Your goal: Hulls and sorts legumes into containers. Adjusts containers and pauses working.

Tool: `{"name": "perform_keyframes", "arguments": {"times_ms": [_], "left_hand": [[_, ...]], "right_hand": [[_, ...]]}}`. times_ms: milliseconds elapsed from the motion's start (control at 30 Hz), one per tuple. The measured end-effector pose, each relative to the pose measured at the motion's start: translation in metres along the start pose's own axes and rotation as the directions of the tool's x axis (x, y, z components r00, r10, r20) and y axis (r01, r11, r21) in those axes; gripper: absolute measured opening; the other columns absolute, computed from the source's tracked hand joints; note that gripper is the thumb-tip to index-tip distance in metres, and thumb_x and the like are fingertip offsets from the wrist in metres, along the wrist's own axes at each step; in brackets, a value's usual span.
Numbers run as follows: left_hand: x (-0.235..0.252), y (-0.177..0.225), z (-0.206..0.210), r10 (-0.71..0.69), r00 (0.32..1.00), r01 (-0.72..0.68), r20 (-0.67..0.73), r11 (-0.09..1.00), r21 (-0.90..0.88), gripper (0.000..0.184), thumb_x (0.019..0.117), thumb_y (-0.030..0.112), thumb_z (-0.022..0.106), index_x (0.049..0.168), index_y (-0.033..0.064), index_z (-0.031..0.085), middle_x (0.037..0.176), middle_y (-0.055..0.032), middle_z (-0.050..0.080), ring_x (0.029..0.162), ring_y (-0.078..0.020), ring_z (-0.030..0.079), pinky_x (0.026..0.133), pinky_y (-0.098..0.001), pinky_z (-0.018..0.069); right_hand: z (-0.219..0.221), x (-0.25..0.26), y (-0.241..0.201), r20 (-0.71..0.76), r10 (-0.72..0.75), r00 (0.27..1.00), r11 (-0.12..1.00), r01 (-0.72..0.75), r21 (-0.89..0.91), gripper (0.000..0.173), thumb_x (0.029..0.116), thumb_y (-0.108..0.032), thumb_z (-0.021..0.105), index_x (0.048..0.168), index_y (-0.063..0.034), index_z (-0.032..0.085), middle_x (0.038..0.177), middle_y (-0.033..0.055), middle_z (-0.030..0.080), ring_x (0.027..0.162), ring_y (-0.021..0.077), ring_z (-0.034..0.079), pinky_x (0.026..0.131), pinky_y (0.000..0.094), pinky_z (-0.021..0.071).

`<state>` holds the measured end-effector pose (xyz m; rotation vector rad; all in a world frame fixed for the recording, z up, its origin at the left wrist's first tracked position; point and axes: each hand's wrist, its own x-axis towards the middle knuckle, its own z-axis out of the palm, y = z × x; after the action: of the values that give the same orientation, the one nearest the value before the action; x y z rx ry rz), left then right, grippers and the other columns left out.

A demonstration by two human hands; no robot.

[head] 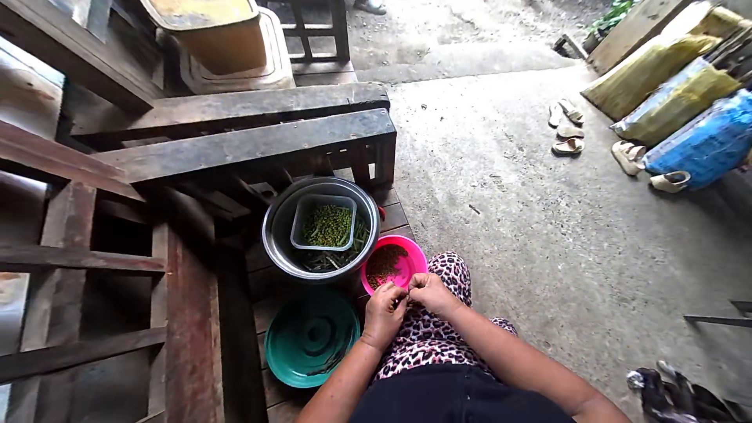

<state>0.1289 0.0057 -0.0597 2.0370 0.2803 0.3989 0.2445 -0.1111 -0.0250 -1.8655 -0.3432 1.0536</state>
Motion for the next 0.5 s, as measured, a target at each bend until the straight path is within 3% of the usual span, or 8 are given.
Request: {"name": "perform_keyframes", "arguments": {"times_ms": [100,200,267,333,400,500], "left_hand": [[-0.001,-0.002,0.001,0.017,0.999,-0.019,-0.047,0.999,-0.04,0.01,0.0868,0.005,0.067,0.091,0.0031,0.076,0.087,-0.0076,0.071,0.087,-0.0169,0.068,0.084,-0.0332,0.0561],[-0.001,-0.005,-0.002,-0.038,0.998,0.029,-0.043,0.981,-0.193,0.011,0.0876,0.003,0.066,0.093,0.0001,0.075,0.09,-0.0085,0.071,0.088,-0.0122,0.068,0.085,-0.0281,0.0566],[-0.001,-0.008,-0.013,-0.078,0.996,0.085,0.038,0.965,-0.248,0.01,0.0888,0.004,0.067,0.093,-0.0023,0.074,0.092,-0.0102,0.071,0.089,-0.0117,0.068,0.086,-0.0272,0.0563],[0.001,-0.006,-0.034,-0.111,0.97,0.146,0.215,0.977,-0.153,0.014,0.0918,0.008,0.067,0.097,-0.0029,0.074,0.098,-0.0138,0.072,0.098,-0.0193,0.068,0.095,-0.036,0.0535],[0.002,-0.002,-0.049,-0.122,0.937,0.148,0.327,0.987,-0.056,0.016,0.0931,0.009,0.066,0.099,-0.0032,0.074,0.102,-0.0163,0.072,0.105,-0.0255,0.067,0.101,-0.0425,0.0507],[0.004,0.0,-0.059,-0.137,0.924,0.159,0.357,0.987,-0.035,0.017,0.0935,0.01,0.065,0.1,-0.0035,0.074,0.103,-0.017,0.072,0.106,-0.0258,0.067,0.101,-0.0426,0.0503]], "right_hand": [[0.006,-0.001,-0.002,0.021,0.16,0.987,0.938,-0.158,0.309,0.019,0.0904,0.003,0.057,0.075,-0.0086,0.055,0.058,-0.0045,0.049,0.047,0.0031,0.041,0.046,0.0199,0.0337],[0.01,-0.003,-0.008,0.04,0.24,0.97,0.881,-0.235,0.41,0.018,0.0915,0.005,0.054,0.08,-0.0079,0.056,0.06,-0.003,0.052,0.047,0.0044,0.044,0.046,0.0201,0.0364],[0.01,-0.002,-0.008,0.078,0.169,0.983,0.947,-0.184,0.265,0.014,0.0913,0.004,0.057,0.082,-0.0066,0.057,0.063,-0.0033,0.054,0.05,0.0041,0.046,0.049,0.0202,0.0389],[0.007,0.001,-0.009,0.176,0.021,0.984,0.996,-0.005,-0.091,0.006,0.0894,-0.003,0.063,0.084,-0.004,0.061,0.069,-0.0029,0.057,0.058,0.0032,0.051,0.057,0.0218,0.0436],[0.007,0.001,-0.019,0.282,-0.033,0.959,0.923,0.137,-0.359,0.009,0.0906,-0.009,0.064,0.091,-0.0003,0.067,0.08,0.0033,0.062,0.07,0.0076,0.055,0.068,0.0285,0.0473],[0.014,0.0,-0.027,0.307,-0.087,0.948,0.845,0.234,-0.482,0.014,0.0887,-0.011,0.063,0.091,0.0012,0.068,0.084,0.0097,0.064,0.076,0.0157,0.058,0.073,0.0378,0.0485]]}}
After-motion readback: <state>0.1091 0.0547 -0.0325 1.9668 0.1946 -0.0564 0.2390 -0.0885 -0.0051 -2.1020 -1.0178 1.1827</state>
